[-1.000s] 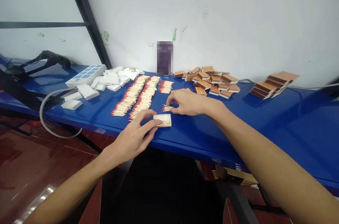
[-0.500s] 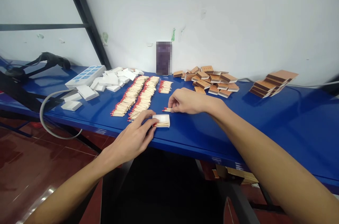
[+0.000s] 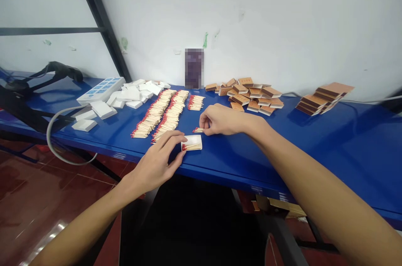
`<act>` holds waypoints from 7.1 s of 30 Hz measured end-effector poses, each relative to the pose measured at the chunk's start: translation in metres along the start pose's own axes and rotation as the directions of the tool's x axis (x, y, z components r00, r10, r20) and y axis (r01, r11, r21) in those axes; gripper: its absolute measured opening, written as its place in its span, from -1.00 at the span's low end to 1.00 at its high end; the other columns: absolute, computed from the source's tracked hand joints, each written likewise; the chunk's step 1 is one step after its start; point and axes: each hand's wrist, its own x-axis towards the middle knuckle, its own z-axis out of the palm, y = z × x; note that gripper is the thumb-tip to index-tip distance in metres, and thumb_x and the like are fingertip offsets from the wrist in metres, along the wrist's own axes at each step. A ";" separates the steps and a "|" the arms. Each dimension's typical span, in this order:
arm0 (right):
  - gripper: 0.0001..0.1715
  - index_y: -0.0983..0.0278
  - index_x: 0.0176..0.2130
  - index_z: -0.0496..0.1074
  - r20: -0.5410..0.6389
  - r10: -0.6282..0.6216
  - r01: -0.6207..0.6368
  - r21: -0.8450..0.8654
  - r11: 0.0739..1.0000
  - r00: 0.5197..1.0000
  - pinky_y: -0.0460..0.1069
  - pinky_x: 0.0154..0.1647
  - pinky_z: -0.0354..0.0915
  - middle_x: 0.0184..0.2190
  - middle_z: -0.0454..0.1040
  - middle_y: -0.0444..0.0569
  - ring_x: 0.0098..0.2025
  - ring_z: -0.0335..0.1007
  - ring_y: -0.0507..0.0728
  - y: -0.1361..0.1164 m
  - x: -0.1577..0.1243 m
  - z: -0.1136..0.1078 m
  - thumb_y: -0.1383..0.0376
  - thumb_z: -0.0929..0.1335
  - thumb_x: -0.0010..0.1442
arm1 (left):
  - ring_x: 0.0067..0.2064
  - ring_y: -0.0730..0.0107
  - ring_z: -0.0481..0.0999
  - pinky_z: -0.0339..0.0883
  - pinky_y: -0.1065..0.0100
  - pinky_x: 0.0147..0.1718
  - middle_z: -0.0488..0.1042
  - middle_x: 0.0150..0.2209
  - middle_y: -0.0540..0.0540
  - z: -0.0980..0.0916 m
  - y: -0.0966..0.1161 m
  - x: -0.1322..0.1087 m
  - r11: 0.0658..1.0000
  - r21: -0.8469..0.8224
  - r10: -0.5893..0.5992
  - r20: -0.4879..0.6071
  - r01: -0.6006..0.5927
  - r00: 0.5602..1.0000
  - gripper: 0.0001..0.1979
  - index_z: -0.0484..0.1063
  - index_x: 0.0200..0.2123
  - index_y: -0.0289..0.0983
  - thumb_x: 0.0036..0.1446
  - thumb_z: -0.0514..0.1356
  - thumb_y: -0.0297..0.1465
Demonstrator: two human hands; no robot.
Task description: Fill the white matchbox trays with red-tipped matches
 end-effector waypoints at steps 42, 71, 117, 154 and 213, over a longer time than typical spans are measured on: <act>-0.76 0.28 -0.35 0.54 -0.071 -0.091 0.102 0.172 0.980 0.993 -0.05 -0.37 0.25 -0.42 0.55 -0.07 -0.39 0.40 0.07 -0.018 -0.006 -0.002 0.16 0.39 0.05 | 0.08 0.22 0.46 0.39 0.17 0.08 0.36 0.13 -0.18 0.002 -0.003 -0.002 0.991 -0.110 -0.072 -0.019 0.069 0.997 -0.46 0.04 0.27 -0.17 0.28 0.13 -0.45; -0.83 0.20 -0.30 0.62 -0.051 -0.247 0.244 -0.048 0.968 0.968 -0.09 -0.39 0.20 -0.44 0.58 -0.09 -0.40 0.45 0.05 -0.046 -0.014 0.004 0.27 0.39 0.16 | 0.02 0.23 0.47 0.40 0.18 0.03 0.42 0.04 -0.16 0.001 -0.003 -0.001 0.991 -0.102 -0.091 -0.013 0.090 0.996 -0.50 0.11 0.24 -0.20 0.27 0.15 -0.42; -0.71 0.24 -0.26 0.60 0.073 -0.145 0.143 0.038 0.989 0.987 -0.06 -0.50 0.01 -0.57 0.42 -0.15 -0.57 0.19 -0.02 -0.042 -0.017 -0.001 0.14 0.35 0.17 | 0.02 0.29 0.47 0.40 0.27 0.01 0.43 0.03 -0.15 0.001 -0.004 -0.001 0.996 -0.082 -0.021 -0.063 0.016 0.998 -0.54 0.21 0.20 -0.23 0.25 0.15 -0.48; -0.64 0.20 -0.23 0.61 0.028 -0.128 0.129 -0.046 0.991 0.991 -0.07 -0.52 -0.01 -0.57 0.48 -0.11 -0.59 0.24 -0.02 -0.037 -0.017 0.000 0.06 0.32 0.23 | 0.00 0.28 0.49 0.43 0.23 0.01 0.43 0.01 -0.14 0.003 -0.006 0.000 0.997 -0.080 -0.014 -0.051 0.010 0.999 -0.67 0.33 0.10 -0.21 0.28 0.13 -0.45; -0.73 0.24 -0.28 0.48 -0.031 0.038 -0.040 -0.085 0.996 0.999 -0.04 -0.46 0.05 -0.52 0.42 -0.12 -0.50 0.25 0.04 0.007 0.002 0.005 0.11 0.32 0.20 | 0.10 0.21 0.40 0.37 0.16 0.11 0.27 0.08 -0.22 -0.003 -0.003 0.000 0.999 -0.054 0.008 0.067 -0.005 0.998 -0.67 0.29 0.14 -0.23 0.33 0.02 -0.47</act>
